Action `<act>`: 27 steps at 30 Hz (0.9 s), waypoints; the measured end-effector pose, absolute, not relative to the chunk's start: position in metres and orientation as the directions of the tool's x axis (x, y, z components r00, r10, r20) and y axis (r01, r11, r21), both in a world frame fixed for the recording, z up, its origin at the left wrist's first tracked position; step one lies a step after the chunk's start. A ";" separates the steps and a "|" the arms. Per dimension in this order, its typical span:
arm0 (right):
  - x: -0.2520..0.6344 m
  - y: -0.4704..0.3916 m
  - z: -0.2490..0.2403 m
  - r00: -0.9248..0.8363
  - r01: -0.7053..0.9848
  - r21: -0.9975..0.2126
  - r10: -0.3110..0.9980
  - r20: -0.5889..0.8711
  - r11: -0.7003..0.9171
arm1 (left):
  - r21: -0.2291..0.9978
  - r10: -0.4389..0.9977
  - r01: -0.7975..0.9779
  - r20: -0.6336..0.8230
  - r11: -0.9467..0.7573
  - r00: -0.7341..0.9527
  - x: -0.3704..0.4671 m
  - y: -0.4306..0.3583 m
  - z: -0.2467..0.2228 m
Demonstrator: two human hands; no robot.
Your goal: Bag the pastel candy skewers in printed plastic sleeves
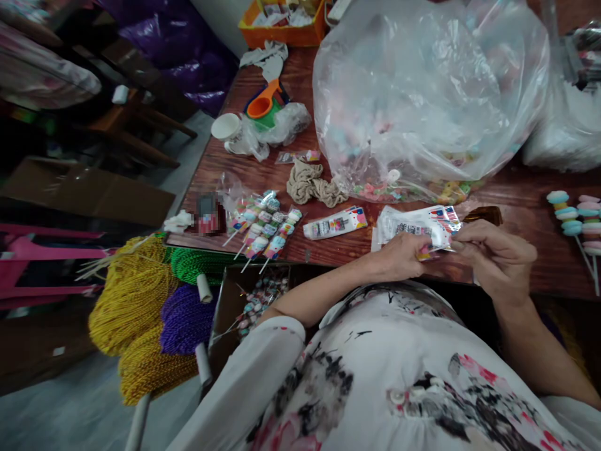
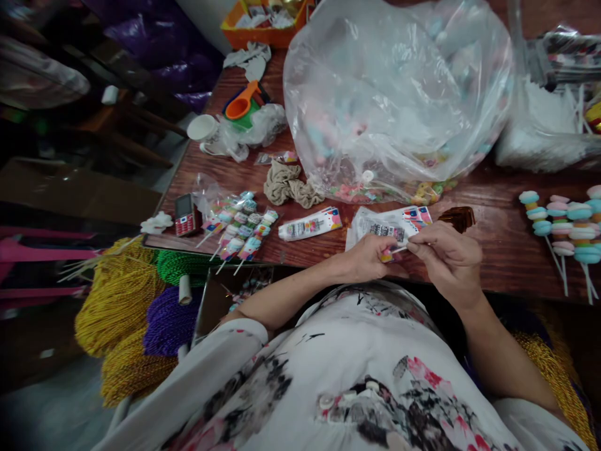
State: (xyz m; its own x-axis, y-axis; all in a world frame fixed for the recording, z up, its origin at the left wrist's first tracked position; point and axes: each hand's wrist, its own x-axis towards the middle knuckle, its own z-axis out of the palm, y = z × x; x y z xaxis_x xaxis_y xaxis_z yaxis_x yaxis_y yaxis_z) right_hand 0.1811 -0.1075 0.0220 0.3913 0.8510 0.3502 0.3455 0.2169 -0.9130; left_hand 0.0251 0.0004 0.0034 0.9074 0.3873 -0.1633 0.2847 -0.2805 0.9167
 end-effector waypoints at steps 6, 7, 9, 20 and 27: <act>0.167 -0.120 0.014 0.323 0.321 -0.925 0.895 0.307 0.201 | 0.944 0.357 0.212 -0.112 -0.254 0.927 0.028 -0.008 0.004; 0.166 -0.123 0.012 0.340 0.302 -0.934 0.894 0.291 0.190 | 0.958 0.358 0.194 -0.109 -0.212 0.928 0.027 -0.007 0.006; 0.169 -0.128 0.008 0.403 0.220 -0.963 0.885 0.234 0.154 | 0.989 0.322 0.136 -0.110 -0.058 0.940 0.024 -0.004 0.011; 0.191 -0.104 0.008 0.419 0.096 -0.983 0.889 0.181 0.155 | 0.831 0.242 0.248 -0.408 0.499 0.880 0.010 0.001 0.002; 0.147 -0.111 0.000 0.604 -0.110 -0.989 0.797 0.009 0.094 | 0.939 0.669 -0.064 -0.191 0.337 0.718 0.018 -0.018 -0.009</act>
